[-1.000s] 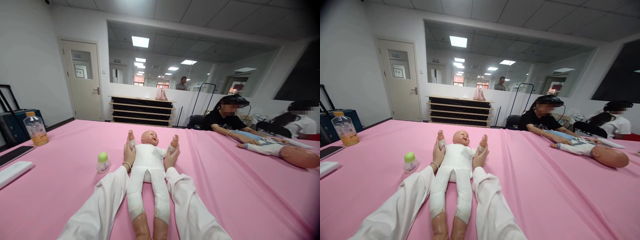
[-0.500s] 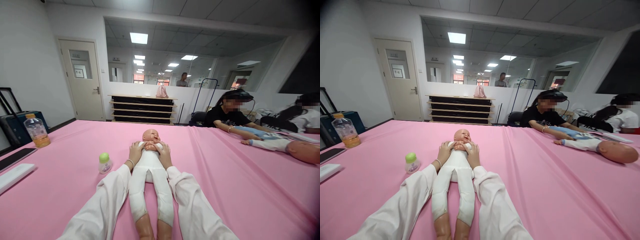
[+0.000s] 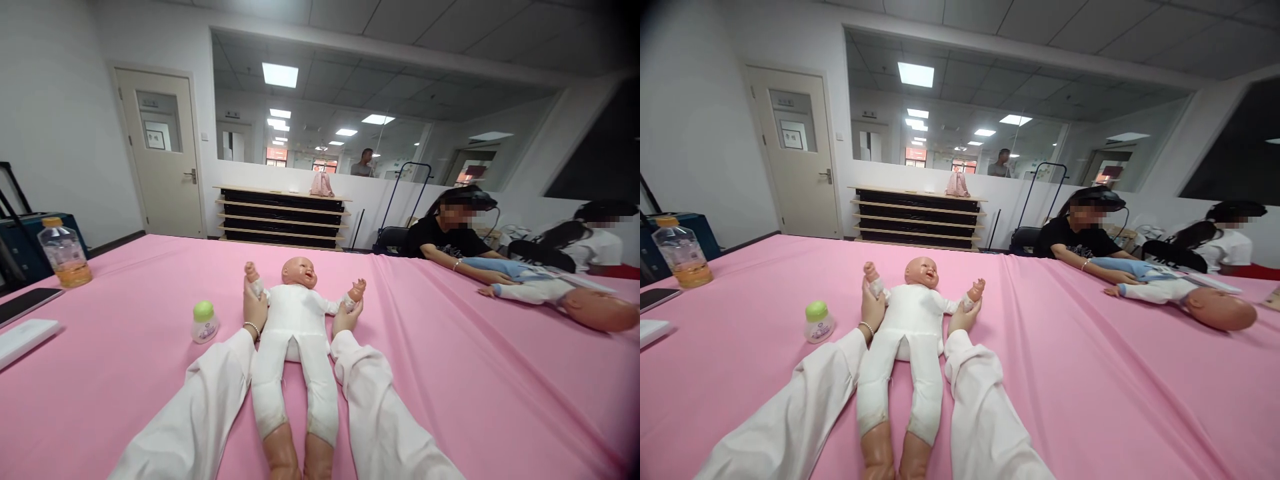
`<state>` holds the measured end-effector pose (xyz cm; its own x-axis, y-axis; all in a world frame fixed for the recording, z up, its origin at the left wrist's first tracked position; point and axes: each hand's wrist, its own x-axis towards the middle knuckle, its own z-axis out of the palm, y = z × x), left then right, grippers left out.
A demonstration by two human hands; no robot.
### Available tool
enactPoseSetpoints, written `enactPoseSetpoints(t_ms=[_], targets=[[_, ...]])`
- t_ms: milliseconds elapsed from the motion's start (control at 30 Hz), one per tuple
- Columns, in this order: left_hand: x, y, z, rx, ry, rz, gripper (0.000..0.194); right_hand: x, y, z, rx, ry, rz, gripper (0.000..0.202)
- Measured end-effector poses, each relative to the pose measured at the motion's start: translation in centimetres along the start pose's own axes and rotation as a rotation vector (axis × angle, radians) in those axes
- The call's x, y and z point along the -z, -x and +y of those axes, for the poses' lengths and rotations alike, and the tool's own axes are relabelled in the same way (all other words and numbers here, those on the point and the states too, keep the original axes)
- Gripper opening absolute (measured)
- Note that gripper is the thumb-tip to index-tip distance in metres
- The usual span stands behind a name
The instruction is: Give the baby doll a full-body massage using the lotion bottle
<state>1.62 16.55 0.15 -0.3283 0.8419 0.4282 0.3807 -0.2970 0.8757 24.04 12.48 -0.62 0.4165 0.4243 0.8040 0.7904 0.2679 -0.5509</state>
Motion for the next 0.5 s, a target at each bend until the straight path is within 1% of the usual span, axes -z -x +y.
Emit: enactPoseSetpoints(t_ms=[67, 133, 367, 500], targets=[[0.3, 0.03, -0.23, 0.164, 0.091, 0.052, 0.074, 0.28, -0.11, -0.05, -0.024, 0.002, 0.014, 0.048], [0.58, 0.07, -0.3, 0.248, 0.137, 0.071, 0.073, 0.37, -0.08, -0.17, -0.034, -0.001, 0.01, 0.046], [1.05, 0.34, 0.16, 0.212, 0.141, 0.05, 0.071, 0.35, 0.05, -0.55, -0.044, 0.0, 0.005, 0.042], [0.85, 0.31, -0.21, 0.228, 0.136, 0.05, 0.073, 0.98, 0.05, -0.65, -0.048, 0.042, 0.018, 0.031]])
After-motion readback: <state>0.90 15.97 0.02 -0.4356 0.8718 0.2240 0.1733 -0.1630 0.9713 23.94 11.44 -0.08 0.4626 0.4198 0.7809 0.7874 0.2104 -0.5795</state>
